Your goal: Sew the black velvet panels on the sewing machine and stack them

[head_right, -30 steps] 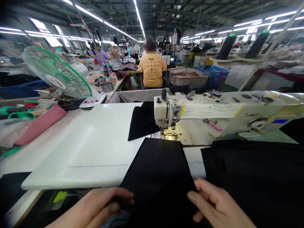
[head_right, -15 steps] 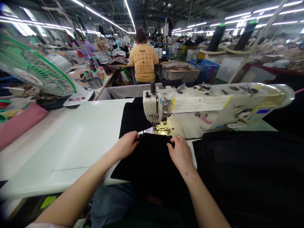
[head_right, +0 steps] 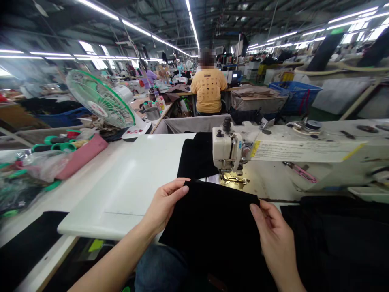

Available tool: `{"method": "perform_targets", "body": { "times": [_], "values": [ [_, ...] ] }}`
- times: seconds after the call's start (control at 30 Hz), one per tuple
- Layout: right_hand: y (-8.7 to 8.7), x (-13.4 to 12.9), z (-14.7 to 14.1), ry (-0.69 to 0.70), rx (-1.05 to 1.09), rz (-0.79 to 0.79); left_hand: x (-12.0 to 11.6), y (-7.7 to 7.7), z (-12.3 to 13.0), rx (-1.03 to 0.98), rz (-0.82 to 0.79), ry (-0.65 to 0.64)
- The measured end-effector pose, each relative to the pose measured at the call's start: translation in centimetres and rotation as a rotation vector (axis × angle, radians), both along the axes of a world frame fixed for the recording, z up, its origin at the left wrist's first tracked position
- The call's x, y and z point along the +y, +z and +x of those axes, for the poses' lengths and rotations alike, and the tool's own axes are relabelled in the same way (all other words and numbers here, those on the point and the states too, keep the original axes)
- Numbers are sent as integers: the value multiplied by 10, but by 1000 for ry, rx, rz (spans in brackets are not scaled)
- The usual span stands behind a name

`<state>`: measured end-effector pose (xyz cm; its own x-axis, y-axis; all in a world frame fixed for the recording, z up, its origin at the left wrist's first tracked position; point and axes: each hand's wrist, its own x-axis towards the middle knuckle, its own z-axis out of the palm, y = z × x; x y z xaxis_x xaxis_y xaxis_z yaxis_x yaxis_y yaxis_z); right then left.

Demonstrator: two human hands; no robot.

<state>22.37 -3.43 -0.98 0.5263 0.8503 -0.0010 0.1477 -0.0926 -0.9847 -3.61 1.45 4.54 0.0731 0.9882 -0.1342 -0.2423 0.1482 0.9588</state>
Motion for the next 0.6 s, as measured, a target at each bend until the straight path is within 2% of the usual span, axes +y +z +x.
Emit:
{"method": "perform_targets", "body": {
  "times": [0.17, 0.3, 0.47, 0.6],
  "values": [
    [2, -1, -4, -64, 203, -5, -4, 4, -3, 116, 123, 143],
    [17, 1, -15, -144, 378, 29, -6, 10, -2, 42, 31, 254],
    [32, 1, -23, -235, 540, -2, -6, 14, -1, -2, -26, 239],
    [27, 1, -19, -191, 546, 30, -5, 14, -2, 14, -5, 258]
  ]
}}
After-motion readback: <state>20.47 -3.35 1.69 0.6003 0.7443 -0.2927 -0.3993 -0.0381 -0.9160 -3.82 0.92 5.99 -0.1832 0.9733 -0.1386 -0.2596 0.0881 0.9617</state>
